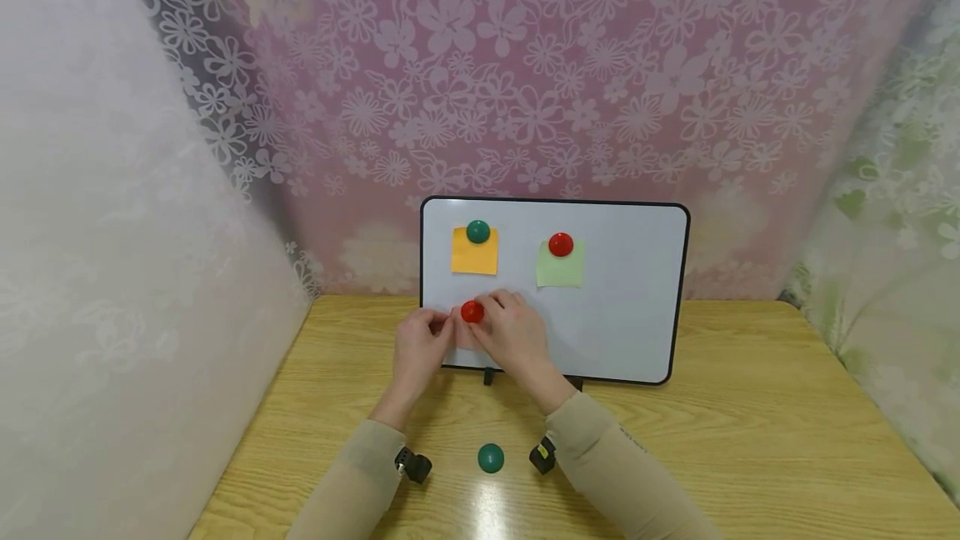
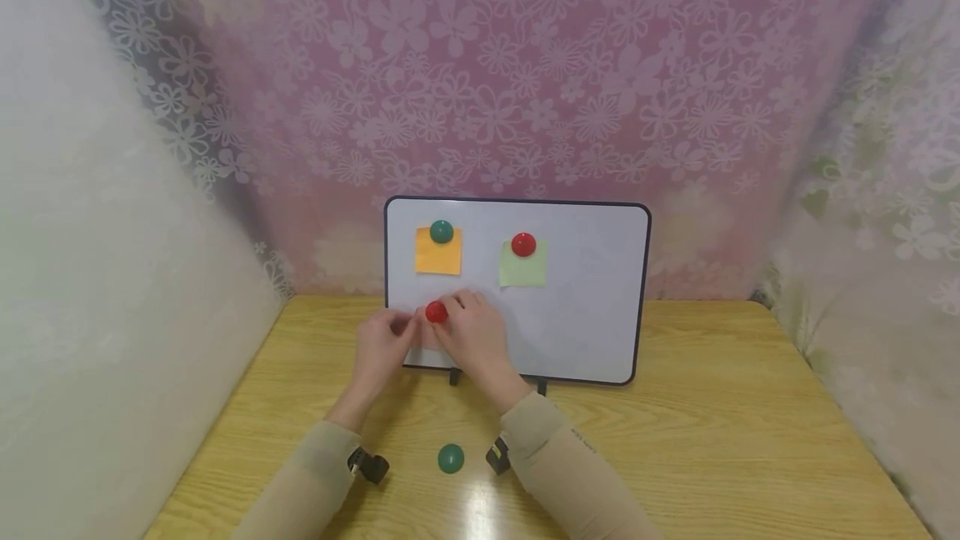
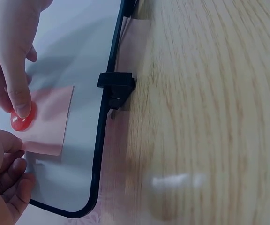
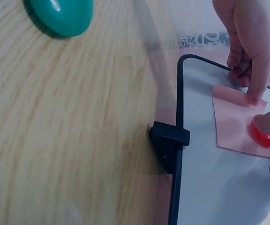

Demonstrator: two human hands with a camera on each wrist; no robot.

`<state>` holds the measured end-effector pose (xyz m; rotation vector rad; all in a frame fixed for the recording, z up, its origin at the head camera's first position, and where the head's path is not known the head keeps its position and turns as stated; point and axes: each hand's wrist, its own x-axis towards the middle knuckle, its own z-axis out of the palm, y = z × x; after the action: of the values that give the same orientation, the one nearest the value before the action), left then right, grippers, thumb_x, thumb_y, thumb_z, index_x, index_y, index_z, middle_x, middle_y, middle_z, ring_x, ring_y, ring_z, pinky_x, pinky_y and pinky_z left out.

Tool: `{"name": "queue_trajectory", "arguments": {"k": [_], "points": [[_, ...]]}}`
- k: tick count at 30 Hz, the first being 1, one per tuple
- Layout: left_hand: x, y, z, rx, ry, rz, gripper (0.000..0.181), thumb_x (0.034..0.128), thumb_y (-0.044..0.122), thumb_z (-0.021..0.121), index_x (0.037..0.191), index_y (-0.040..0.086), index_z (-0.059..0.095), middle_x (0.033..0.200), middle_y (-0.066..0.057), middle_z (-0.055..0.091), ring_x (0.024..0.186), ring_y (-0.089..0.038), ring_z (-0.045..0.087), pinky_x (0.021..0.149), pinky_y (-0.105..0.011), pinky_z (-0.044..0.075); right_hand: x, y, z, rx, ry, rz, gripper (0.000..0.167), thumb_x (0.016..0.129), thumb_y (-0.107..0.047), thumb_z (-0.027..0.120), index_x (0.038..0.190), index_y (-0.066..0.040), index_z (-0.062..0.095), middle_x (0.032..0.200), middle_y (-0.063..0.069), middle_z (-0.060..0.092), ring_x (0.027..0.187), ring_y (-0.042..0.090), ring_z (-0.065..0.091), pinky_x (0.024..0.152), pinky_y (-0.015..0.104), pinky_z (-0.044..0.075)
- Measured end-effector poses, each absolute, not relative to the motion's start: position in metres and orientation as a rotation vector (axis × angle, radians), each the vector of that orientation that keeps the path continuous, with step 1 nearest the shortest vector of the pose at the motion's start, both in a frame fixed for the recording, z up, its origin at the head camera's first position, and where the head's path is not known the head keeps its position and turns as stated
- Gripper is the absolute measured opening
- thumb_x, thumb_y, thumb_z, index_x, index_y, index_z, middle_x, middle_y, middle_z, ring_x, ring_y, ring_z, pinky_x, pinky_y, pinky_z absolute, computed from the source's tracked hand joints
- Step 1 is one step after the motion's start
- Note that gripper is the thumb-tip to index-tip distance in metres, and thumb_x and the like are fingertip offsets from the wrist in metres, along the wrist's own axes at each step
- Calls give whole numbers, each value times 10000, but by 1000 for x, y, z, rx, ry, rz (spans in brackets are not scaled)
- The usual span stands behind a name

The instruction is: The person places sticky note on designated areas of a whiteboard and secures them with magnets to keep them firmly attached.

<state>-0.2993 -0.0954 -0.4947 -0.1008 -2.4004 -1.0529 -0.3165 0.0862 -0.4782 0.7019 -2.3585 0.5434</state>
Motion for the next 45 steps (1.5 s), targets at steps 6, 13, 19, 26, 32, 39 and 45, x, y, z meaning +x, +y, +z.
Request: {"name": "queue_trajectory", "arguments": {"k": [6, 13, 19, 26, 32, 39, 45], "points": [[-299, -96, -495, -98, -2393, -1085, 145, 981, 139, 794, 895, 23, 801, 853, -76, 707, 755, -209, 627, 689, -343, 579, -314, 90, -480, 693, -2328, 569, 336, 870, -259, 922, 1133, -92, 796, 1084, 64, 735, 956, 255, 673, 795, 363, 626], [-297, -97, -495, -99, -2395, -1077, 135, 974, 135, 804, 896, 25, 803, 862, -76, 711, 761, -207, 633, 693, -350, 583, -315, 94, -483, 688, -2308, 565, 308, 856, -212, 910, 1122, -95, 808, 1077, 56, 737, 947, 252, 683, 755, 366, 625], [-295, -98, -496, -91, -2392, -1103, 145, 976, 164, 808, 911, 34, 803, 867, -71, 708, 768, -208, 626, 698, -348, 575, -312, 98, -483, 689, -2292, 570, 296, 876, -221, 893, 1133, -101, 809, 1083, 53, 742, 953, 246, 692, 761, 363, 627], [-290, -99, -500, -82, -2391, -1128, 139, 977, 192, 813, 970, 53, 810, 869, -45, 702, 774, -198, 612, 709, -337, 555, -304, 108, -481, 673, -2344, 596, 348, 903, -276, 896, 1194, -113, 798, 1125, 46, 738, 1000, 231, 690, 809, 351, 627], [-284, -100, -503, -117, -2361, -1181, 127, 975, 170, 814, 986, 45, 798, 838, -38, 674, 761, -208, 585, 690, -325, 537, -297, 118, -482, 639, -2412, 662, 346, 915, -284, 887, 1217, -143, 793, 1132, 12, 730, 1041, 203, 683, 825, 338, 622], [-274, -99, -506, -132, -2358, -1201, 106, 971, 157, 814, 957, 54, 791, 823, -23, 675, 753, -176, 598, 671, -296, 533, -288, 135, -491, 642, -2403, 760, 263, 934, -225, 868, 1174, -137, 805, 1102, -8, 732, 980, 191, 702, 750, 350, 617], [-265, -102, -508, -170, -2362, -1248, 81, 957, 127, 825, 955, 52, 793, 817, -14, 684, 741, -169, 607, 664, -280, 546, -280, 147, -496, 629, -2421, 797, 221, 941, -217, 858, 1146, -144, 816, 1088, -16, 742, 928, 171, 717, 749, 363, 619]]}}
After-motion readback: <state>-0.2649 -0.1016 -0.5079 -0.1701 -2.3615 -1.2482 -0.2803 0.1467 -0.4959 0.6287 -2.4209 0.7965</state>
